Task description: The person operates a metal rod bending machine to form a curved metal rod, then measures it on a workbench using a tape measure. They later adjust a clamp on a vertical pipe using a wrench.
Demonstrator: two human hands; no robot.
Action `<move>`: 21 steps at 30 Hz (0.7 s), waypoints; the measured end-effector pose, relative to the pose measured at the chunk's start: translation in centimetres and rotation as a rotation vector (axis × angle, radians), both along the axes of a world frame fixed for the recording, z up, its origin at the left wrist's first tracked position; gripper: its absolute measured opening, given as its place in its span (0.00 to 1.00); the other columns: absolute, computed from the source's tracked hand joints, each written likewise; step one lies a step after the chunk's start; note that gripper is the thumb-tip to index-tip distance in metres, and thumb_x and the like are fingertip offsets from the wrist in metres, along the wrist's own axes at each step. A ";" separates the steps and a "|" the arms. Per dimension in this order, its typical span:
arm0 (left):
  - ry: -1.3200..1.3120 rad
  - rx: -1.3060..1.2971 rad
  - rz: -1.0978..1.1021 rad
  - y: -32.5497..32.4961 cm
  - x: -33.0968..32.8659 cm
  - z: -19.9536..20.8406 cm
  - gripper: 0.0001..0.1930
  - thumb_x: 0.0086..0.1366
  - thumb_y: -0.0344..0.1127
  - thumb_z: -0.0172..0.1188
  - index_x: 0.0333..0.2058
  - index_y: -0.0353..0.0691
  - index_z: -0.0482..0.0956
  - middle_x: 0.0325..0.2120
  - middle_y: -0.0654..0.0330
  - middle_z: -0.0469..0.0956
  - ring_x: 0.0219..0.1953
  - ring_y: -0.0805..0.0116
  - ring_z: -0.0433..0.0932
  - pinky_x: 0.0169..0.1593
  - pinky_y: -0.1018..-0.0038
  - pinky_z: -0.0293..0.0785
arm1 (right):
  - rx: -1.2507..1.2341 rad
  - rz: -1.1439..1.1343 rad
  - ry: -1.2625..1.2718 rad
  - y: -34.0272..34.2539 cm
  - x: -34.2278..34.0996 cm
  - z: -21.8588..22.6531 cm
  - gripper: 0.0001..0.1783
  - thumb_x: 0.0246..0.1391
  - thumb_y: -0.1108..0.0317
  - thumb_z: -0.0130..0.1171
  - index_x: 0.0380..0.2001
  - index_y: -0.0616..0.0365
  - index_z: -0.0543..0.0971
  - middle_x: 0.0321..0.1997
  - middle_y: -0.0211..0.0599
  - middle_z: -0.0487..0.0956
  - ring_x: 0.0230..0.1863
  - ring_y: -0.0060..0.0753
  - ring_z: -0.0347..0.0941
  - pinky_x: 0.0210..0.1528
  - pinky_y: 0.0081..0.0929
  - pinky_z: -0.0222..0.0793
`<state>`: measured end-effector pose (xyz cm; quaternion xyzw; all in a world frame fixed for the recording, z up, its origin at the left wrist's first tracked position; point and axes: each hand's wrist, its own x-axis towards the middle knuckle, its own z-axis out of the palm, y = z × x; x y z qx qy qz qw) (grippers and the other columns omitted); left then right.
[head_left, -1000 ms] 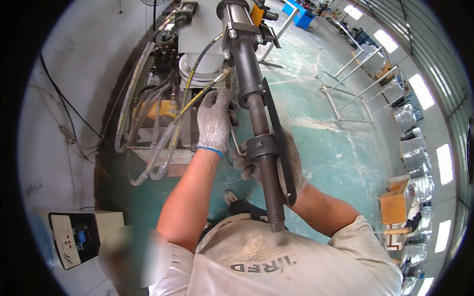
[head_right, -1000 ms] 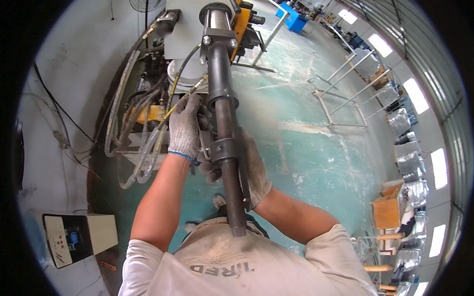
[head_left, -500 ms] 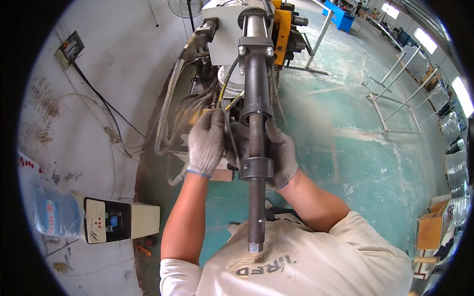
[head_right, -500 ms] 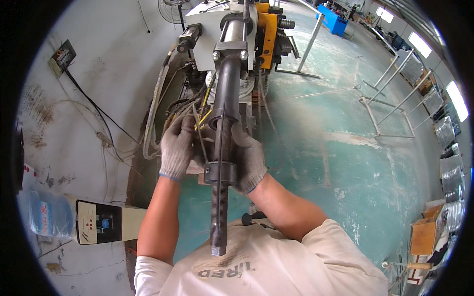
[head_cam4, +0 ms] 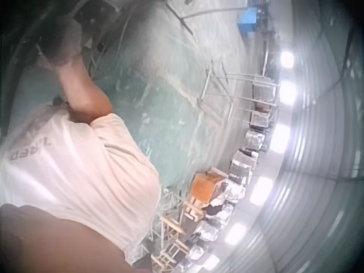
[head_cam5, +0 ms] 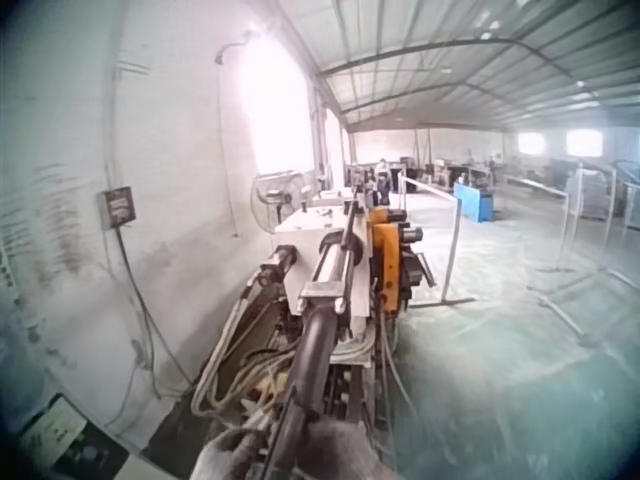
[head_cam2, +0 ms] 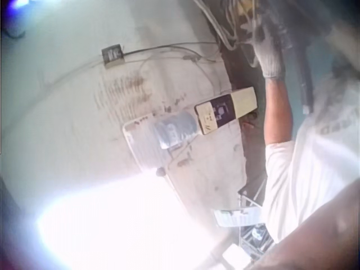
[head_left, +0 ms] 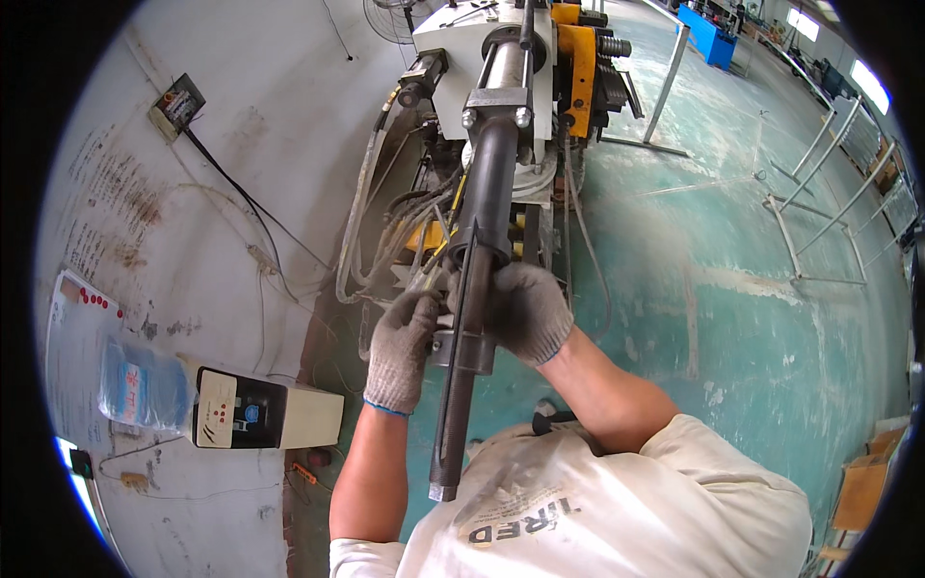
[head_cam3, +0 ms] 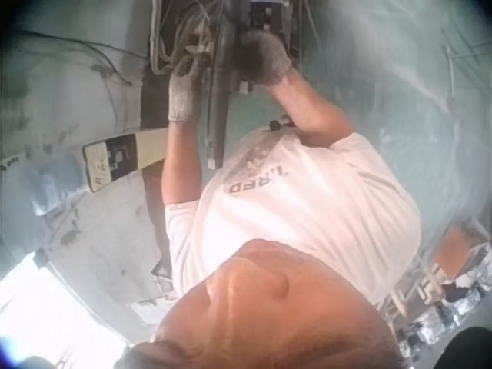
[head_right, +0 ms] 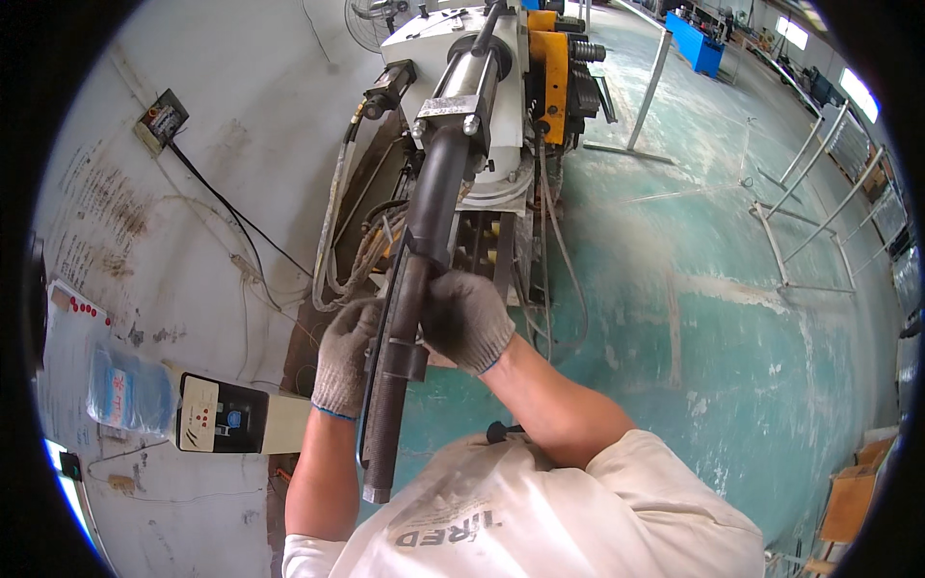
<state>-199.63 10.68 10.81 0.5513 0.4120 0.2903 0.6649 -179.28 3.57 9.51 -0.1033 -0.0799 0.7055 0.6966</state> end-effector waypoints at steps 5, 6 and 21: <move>-0.156 -0.286 -0.058 -0.6 -1.0 -4.3 0.19 0.83 0.45 0.68 0.62 0.38 0.85 0.45 0.65 0.88 0.41 0.74 0.87 0.45 0.72 0.85 | -0.034 0.068 -0.088 1.3 -0.7 -6.3 0.21 0.75 0.75 0.59 0.67 0.63 0.80 0.54 0.45 0.88 0.56 0.46 0.87 0.66 0.49 0.85; -0.185 -0.320 -0.054 -0.8 -1.9 -5.4 0.19 0.83 0.44 0.68 0.62 0.39 0.84 0.46 0.64 0.89 0.41 0.74 0.87 0.45 0.71 0.85 | -0.034 0.059 -0.152 1.6 -1.6 -6.5 0.21 0.75 0.76 0.59 0.67 0.64 0.80 0.54 0.45 0.88 0.55 0.46 0.88 0.65 0.47 0.86; -0.151 -0.087 -0.317 2.5 -4.2 -7.3 0.08 0.79 0.29 0.68 0.51 0.33 0.88 0.37 0.57 0.89 0.35 0.65 0.88 0.37 0.68 0.84 | 0.218 0.201 -0.848 5.0 -4.8 -6.1 0.26 0.79 0.64 0.68 0.73 0.60 0.79 0.67 0.36 0.86 0.67 0.27 0.82 0.67 0.31 0.82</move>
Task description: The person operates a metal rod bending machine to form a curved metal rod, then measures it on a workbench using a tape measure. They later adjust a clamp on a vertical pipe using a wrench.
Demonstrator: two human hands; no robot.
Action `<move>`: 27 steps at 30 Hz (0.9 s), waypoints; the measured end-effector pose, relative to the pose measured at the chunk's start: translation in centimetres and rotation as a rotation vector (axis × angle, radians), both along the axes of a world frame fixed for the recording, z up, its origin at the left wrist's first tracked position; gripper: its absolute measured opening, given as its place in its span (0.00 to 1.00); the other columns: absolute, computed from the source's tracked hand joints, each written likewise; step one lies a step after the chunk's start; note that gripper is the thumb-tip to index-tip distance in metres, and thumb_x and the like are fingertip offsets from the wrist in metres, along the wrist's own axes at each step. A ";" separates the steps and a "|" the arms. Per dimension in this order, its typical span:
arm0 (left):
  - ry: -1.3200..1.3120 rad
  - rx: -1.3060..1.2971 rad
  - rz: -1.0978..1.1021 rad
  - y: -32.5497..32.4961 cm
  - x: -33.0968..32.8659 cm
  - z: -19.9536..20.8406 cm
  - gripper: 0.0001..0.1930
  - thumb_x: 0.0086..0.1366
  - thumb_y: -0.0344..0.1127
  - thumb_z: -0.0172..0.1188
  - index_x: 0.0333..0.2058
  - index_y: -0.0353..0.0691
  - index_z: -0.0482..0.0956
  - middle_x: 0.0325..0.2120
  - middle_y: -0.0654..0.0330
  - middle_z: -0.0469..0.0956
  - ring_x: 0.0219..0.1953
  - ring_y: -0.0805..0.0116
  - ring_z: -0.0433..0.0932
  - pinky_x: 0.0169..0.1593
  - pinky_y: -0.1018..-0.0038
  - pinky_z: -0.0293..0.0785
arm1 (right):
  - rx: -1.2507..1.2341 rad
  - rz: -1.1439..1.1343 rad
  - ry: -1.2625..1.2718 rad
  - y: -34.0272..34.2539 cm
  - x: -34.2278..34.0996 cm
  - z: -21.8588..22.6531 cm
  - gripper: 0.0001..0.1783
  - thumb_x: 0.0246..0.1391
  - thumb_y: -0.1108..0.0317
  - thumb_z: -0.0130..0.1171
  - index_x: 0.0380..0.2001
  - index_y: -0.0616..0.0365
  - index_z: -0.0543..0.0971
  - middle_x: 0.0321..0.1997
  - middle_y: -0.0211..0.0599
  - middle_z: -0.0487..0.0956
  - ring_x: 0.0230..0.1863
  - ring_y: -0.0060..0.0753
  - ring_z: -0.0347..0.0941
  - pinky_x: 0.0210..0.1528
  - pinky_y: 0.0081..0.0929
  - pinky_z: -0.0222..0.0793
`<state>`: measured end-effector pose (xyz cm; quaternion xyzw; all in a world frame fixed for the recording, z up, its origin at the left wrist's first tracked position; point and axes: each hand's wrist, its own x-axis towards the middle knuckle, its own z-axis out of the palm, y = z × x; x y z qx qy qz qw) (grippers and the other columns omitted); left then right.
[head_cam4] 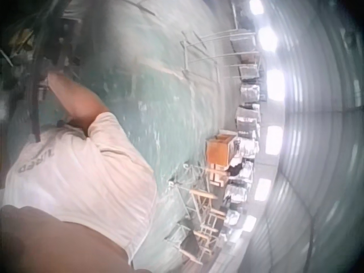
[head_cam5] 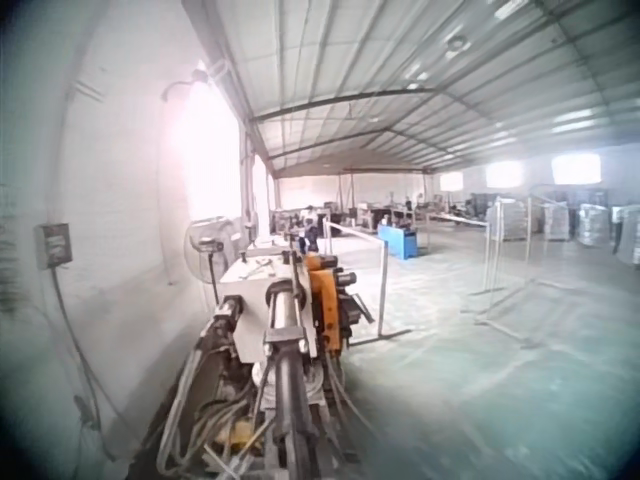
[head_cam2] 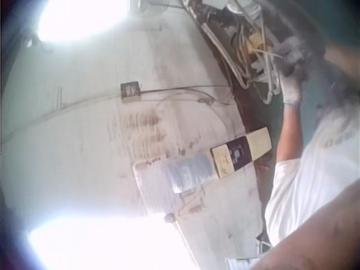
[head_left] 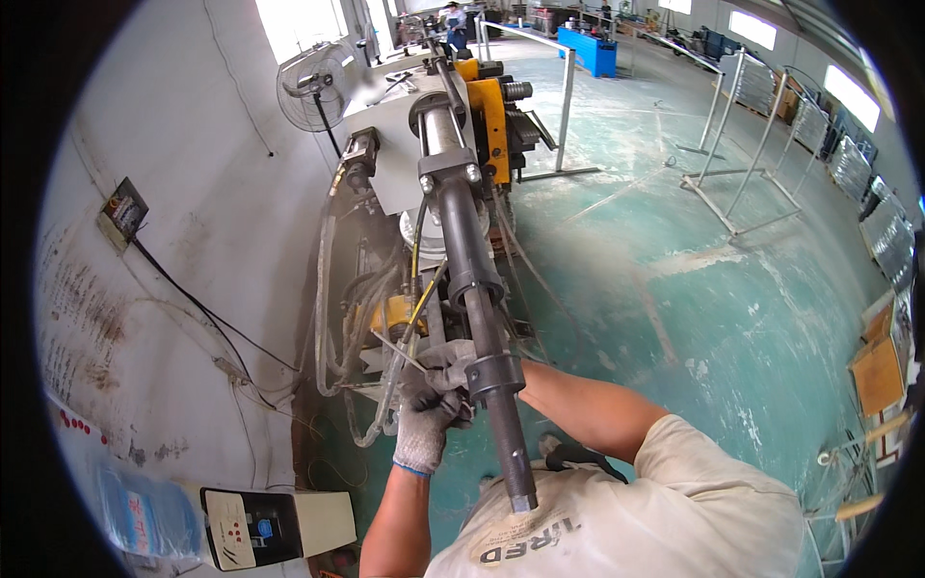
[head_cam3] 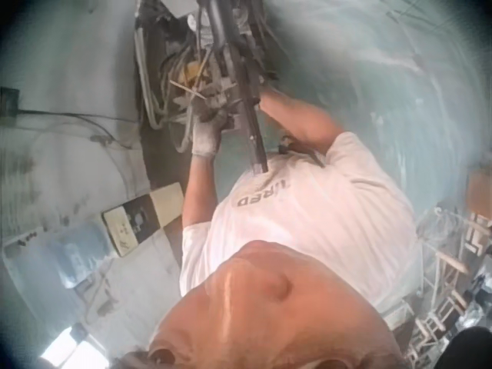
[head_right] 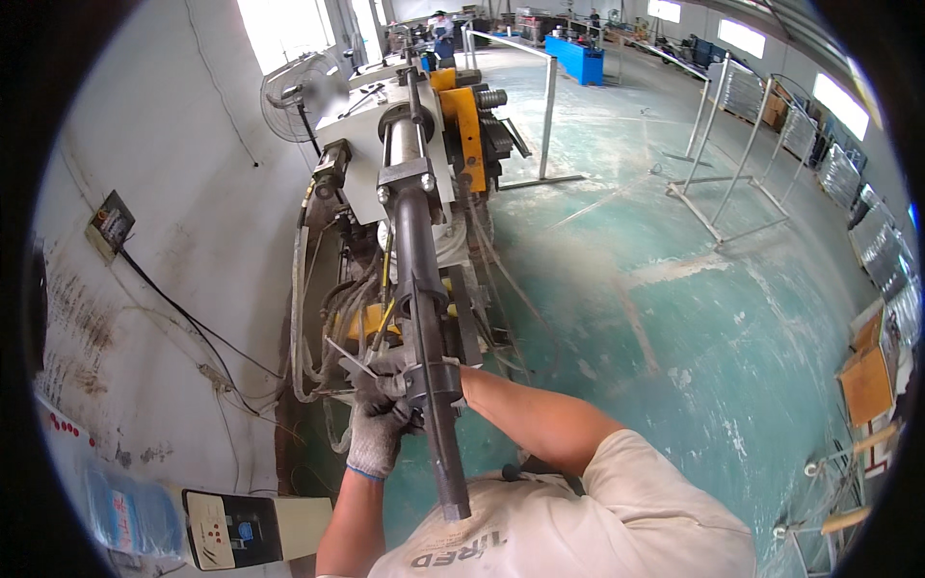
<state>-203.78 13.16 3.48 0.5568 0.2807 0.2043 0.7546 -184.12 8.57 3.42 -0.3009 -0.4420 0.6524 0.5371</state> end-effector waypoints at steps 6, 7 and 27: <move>-0.196 -0.048 0.046 0.9 -0.3 -2.4 0.03 0.81 0.29 0.67 0.45 0.37 0.83 0.32 0.61 0.83 0.30 0.69 0.81 0.34 0.70 0.76 | 0.033 -0.357 -0.378 -1.8 -2.2 1.6 0.27 0.84 0.53 0.60 0.73 0.59 0.80 0.53 0.32 0.87 0.51 0.21 0.82 0.57 0.26 0.80; -0.253 -0.076 0.077 1.0 -0.4 -3.2 0.05 0.81 0.30 0.69 0.47 0.37 0.83 0.34 0.61 0.84 0.31 0.70 0.81 0.35 0.71 0.76 | 0.027 -0.534 -0.514 -2.6 -3.2 2.0 0.27 0.85 0.52 0.58 0.73 0.60 0.80 0.56 0.35 0.88 0.56 0.25 0.83 0.64 0.29 0.80; -0.548 -0.181 0.119 1.1 -3.9 -1.3 0.11 0.80 0.36 0.72 0.51 0.34 0.86 0.35 0.59 0.85 0.30 0.69 0.82 0.35 0.71 0.79 | -0.122 -0.934 -0.221 -8.5 -7.3 0.0 0.17 0.75 0.65 0.72 0.57 0.65 0.83 0.49 0.47 0.89 0.47 0.43 0.91 0.55 0.44 0.89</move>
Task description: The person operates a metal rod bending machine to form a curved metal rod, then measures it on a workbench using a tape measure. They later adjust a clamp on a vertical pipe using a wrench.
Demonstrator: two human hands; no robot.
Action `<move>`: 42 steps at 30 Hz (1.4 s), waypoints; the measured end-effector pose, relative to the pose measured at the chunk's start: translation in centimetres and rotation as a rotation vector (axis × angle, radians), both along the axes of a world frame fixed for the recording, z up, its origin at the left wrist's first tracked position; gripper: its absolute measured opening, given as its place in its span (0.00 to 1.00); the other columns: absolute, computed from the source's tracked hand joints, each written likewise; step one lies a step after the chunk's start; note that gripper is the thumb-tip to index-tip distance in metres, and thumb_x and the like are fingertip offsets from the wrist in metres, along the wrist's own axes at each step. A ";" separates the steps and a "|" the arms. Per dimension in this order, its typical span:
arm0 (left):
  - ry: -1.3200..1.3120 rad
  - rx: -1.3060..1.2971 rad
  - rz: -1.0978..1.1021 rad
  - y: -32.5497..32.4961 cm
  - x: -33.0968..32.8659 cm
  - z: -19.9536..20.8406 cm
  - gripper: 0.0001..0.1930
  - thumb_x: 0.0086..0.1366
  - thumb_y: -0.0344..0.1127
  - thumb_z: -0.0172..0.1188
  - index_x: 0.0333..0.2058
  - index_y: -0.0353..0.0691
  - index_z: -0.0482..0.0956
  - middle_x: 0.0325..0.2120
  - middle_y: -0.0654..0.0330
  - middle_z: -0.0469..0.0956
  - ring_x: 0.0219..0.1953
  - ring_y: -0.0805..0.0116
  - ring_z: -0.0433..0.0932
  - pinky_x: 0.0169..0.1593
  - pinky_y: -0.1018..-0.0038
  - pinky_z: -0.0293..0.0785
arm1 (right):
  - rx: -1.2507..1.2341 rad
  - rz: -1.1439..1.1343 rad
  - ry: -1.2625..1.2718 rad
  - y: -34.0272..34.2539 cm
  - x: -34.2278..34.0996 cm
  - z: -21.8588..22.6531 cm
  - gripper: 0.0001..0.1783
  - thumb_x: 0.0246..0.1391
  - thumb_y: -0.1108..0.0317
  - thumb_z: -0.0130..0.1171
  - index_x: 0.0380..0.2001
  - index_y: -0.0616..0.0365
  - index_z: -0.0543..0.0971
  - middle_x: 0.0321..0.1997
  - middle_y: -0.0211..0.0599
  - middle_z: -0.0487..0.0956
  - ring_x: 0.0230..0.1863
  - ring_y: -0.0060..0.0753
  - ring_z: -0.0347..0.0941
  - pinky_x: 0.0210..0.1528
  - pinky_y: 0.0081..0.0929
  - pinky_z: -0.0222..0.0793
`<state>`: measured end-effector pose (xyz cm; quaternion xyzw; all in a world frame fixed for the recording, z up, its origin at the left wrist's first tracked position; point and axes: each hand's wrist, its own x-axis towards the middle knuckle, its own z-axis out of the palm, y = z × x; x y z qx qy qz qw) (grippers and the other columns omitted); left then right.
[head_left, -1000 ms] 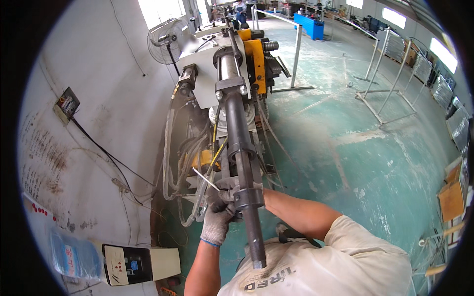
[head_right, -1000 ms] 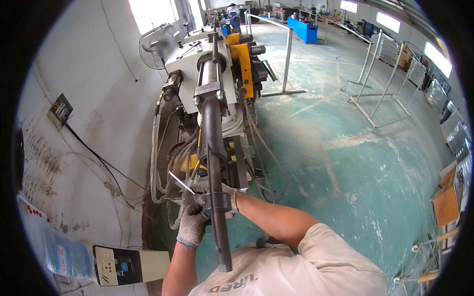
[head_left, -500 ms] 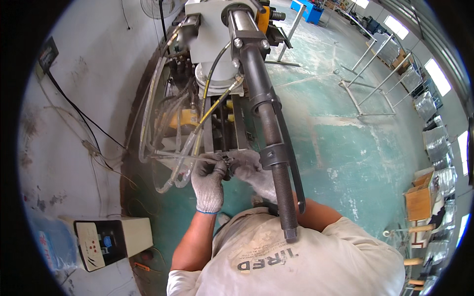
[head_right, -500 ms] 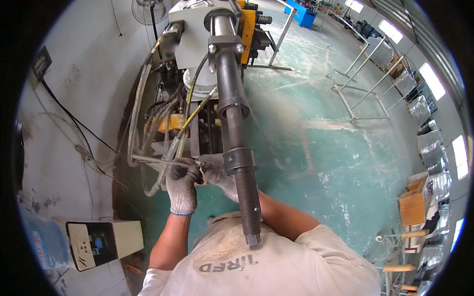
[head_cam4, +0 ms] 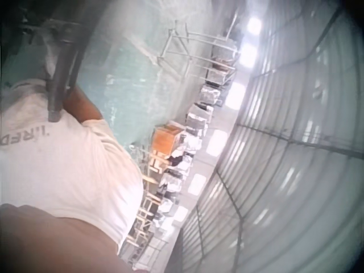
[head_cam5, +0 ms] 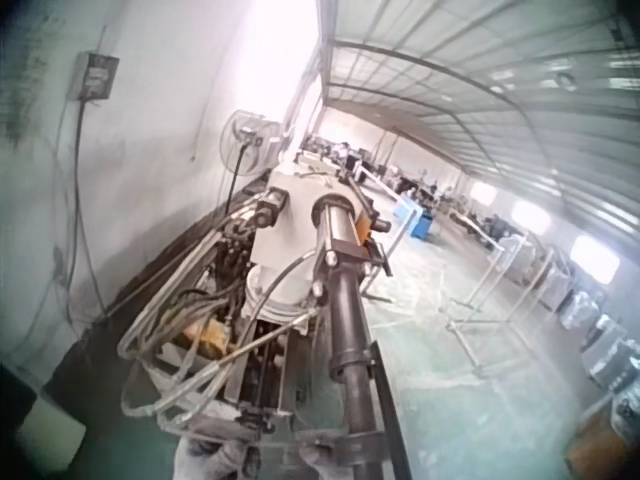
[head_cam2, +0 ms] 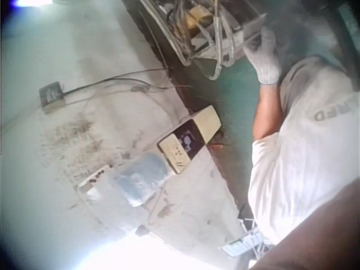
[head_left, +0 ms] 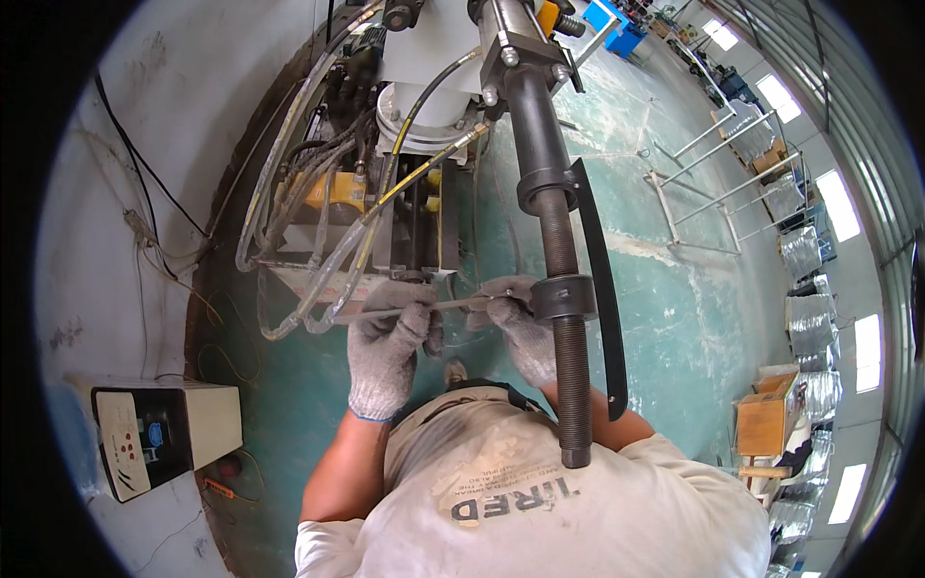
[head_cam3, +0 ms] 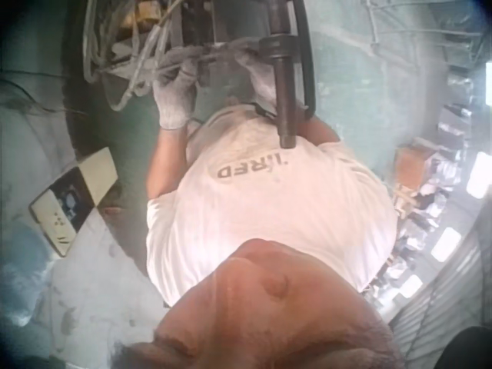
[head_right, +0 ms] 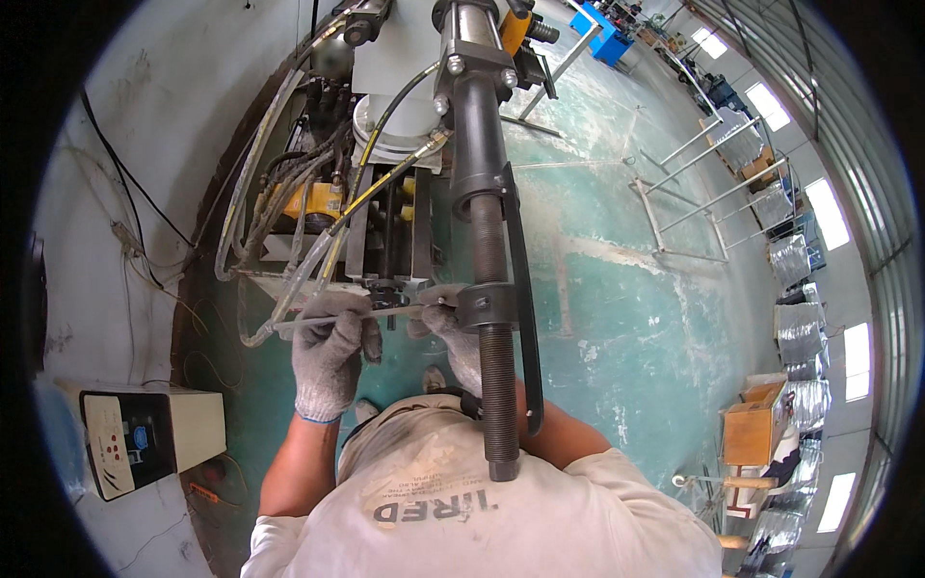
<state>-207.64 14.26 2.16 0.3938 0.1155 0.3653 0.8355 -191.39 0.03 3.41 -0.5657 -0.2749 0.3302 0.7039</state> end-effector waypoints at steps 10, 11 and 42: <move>0.085 0.507 0.120 -2.5 -2.2 2.1 0.18 0.78 0.45 0.74 0.45 0.31 0.88 0.42 0.51 0.85 0.35 0.66 0.86 0.39 0.71 0.83 | 0.147 0.005 0.111 -1.2 -0.5 0.7 0.15 0.73 0.69 0.74 0.59 0.58 0.86 0.49 0.45 0.91 0.46 0.40 0.90 0.51 0.42 0.89; 0.123 0.539 0.127 -2.8 -2.4 2.3 0.15 0.78 0.43 0.74 0.45 0.33 0.89 0.43 0.50 0.86 0.37 0.64 0.86 0.41 0.69 0.84 | 0.149 0.014 0.132 -1.2 -0.7 1.1 0.15 0.73 0.69 0.74 0.59 0.58 0.86 0.49 0.45 0.91 0.45 0.41 0.90 0.51 0.42 0.89; 0.196 0.838 0.459 -5.1 -3.5 4.1 0.11 0.78 0.39 0.71 0.50 0.38 0.87 0.47 0.46 0.88 0.45 0.45 0.90 0.49 0.60 0.86 | 0.158 0.136 0.335 -2.7 -1.3 3.9 0.21 0.76 0.63 0.71 0.63 0.61 0.81 0.59 0.50 0.89 0.52 0.43 0.90 0.53 0.44 0.90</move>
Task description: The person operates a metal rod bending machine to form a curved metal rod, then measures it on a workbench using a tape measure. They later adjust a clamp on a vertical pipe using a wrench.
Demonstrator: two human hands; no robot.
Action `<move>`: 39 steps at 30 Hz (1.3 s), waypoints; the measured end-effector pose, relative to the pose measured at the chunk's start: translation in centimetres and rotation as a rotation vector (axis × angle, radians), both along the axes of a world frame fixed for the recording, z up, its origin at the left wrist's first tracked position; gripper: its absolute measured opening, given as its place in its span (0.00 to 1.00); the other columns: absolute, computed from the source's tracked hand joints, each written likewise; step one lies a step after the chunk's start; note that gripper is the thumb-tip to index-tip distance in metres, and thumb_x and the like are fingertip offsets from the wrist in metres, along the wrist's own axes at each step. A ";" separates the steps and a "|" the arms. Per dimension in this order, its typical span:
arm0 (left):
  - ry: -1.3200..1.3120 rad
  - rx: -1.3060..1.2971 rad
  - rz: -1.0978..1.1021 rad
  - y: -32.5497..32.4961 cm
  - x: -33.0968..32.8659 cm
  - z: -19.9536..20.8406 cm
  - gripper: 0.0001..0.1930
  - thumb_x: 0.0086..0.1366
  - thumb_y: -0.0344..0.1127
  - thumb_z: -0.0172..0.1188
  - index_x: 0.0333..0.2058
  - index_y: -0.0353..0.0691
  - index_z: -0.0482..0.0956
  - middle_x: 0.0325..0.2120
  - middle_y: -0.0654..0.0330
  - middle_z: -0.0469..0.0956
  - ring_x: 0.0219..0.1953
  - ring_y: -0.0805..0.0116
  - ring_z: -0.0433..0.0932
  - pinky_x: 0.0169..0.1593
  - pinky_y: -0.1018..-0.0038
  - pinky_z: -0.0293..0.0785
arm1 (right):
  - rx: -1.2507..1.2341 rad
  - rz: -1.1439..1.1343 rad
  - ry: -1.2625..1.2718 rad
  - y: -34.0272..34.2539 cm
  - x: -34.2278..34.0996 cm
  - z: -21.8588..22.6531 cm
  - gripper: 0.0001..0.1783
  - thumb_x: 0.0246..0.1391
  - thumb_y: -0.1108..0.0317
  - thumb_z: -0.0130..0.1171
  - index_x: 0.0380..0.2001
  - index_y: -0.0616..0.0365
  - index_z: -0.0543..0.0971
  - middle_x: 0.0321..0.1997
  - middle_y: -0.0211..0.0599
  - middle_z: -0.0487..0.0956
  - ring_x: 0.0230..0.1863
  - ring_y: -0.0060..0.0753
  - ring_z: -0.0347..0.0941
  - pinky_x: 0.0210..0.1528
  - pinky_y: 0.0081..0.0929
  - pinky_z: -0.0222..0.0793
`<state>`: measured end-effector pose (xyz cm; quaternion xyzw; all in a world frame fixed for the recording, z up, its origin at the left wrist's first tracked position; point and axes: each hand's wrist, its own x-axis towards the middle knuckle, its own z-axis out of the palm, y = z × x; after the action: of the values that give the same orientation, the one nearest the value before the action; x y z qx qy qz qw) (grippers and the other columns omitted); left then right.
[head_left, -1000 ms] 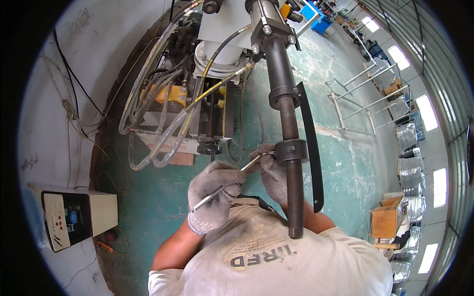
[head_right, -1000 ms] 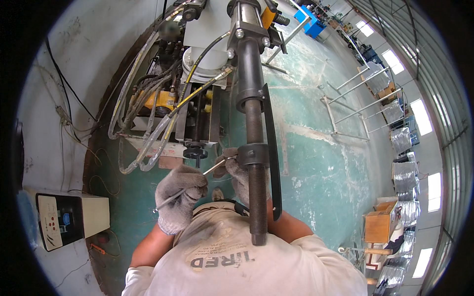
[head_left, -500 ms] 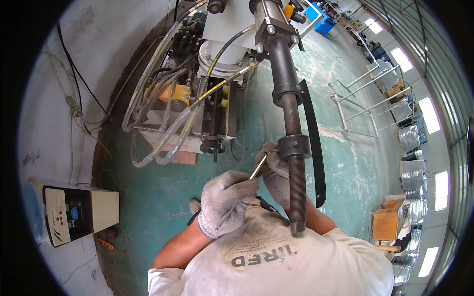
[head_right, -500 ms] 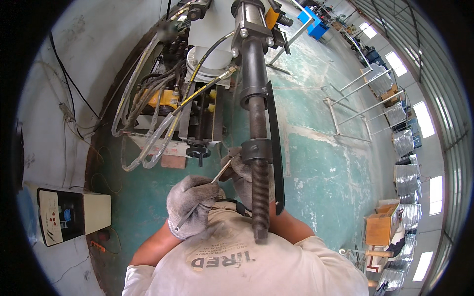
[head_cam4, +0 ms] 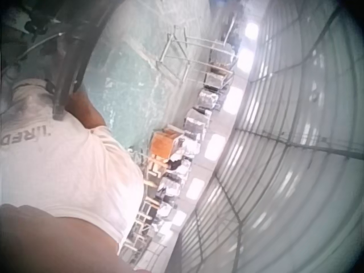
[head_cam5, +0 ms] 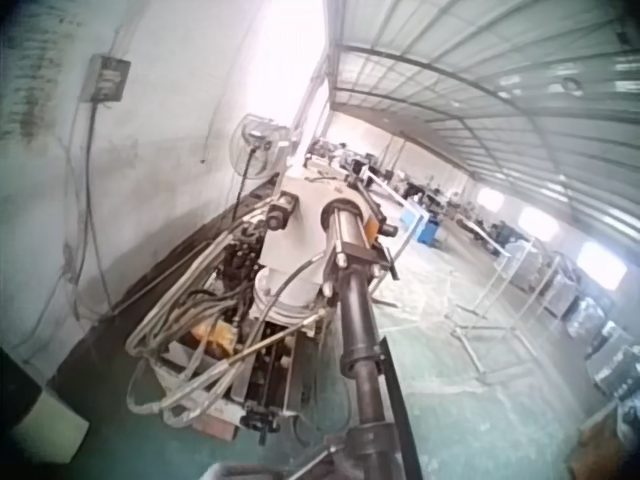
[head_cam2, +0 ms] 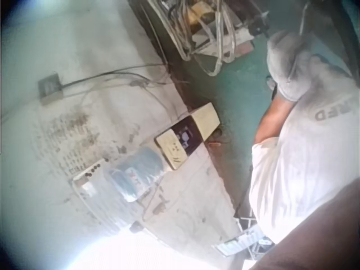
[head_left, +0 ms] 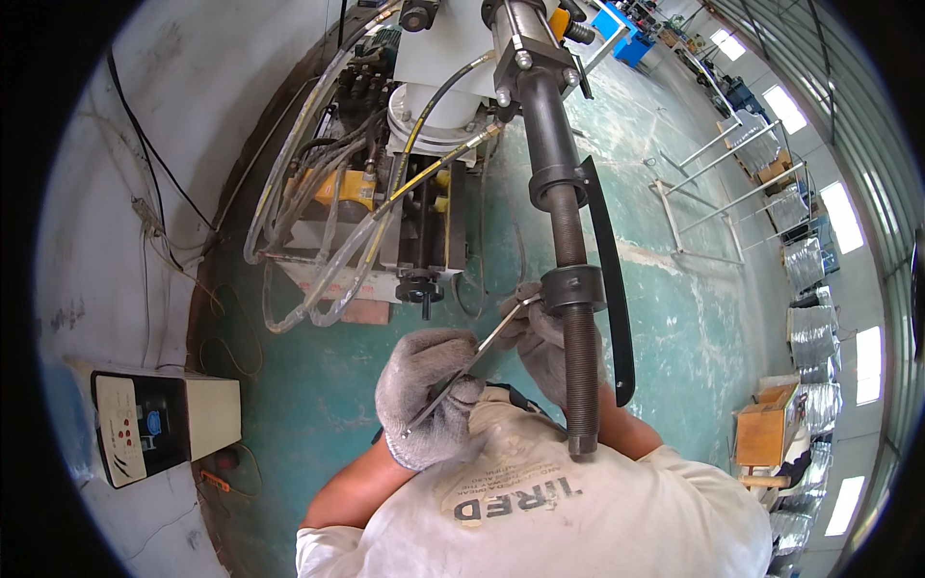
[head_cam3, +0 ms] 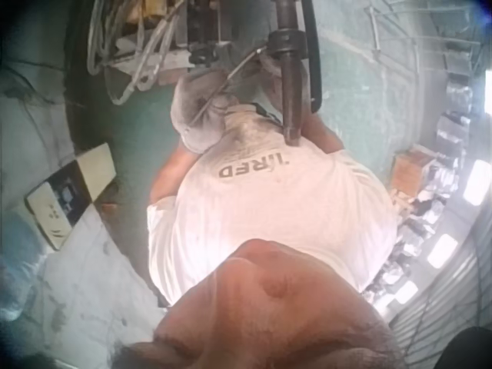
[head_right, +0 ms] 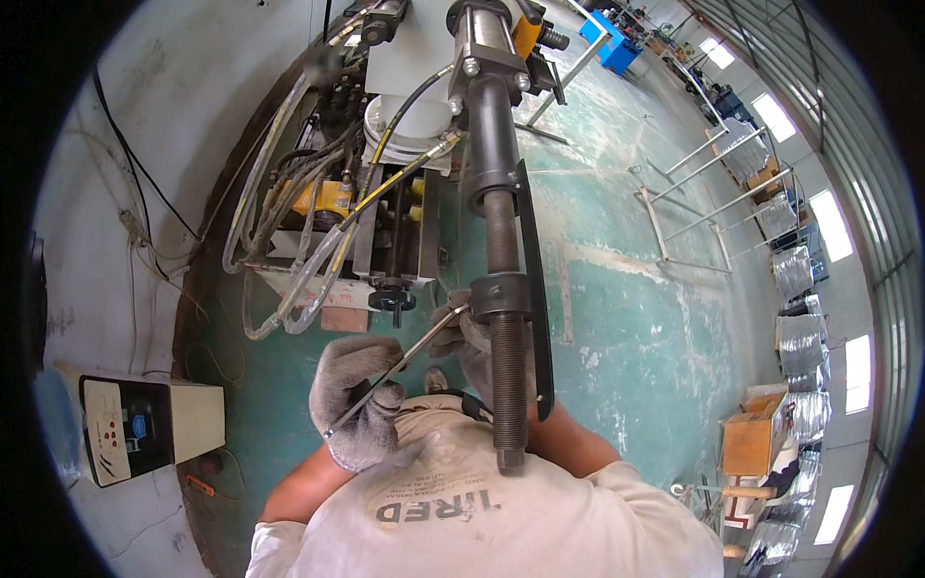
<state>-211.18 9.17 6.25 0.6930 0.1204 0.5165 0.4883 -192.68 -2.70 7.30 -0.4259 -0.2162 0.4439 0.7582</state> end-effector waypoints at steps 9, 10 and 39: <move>-0.182 -0.272 -0.145 0.0 2.4 1.9 0.05 0.76 0.20 0.57 0.46 0.32 0.79 0.48 0.42 0.85 0.46 0.60 0.83 0.52 0.63 0.83 | 0.120 0.258 0.198 -1.5 1.7 1.9 0.59 0.61 0.39 0.79 0.80 0.68 0.65 0.73 0.65 0.77 0.74 0.63 0.78 0.75 0.64 0.76; -0.201 -0.356 -0.165 -0.4 2.4 2.1 0.04 0.75 0.19 0.55 0.44 0.31 0.77 0.45 0.41 0.85 0.48 0.58 0.84 0.54 0.60 0.83 | 0.099 0.249 0.183 -1.6 1.3 2.6 0.60 0.60 0.39 0.79 0.81 0.68 0.64 0.72 0.65 0.77 0.73 0.62 0.78 0.75 0.63 0.76; 0.100 -0.691 -0.427 13.8 11.4 5.6 0.11 0.47 0.15 0.47 0.30 0.31 0.74 0.29 0.54 0.75 0.30 0.63 0.77 0.31 0.71 0.76 | 0.104 0.104 0.312 -1.1 -2.7 3.7 0.56 0.69 0.39 0.72 0.84 0.59 0.58 0.77 0.64 0.76 0.58 0.53 0.85 0.48 0.49 0.85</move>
<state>-199.74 22.98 11.88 0.5218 0.1637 0.2983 0.7823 -195.38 -3.81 11.00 -0.3002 -0.1404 0.5314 0.7796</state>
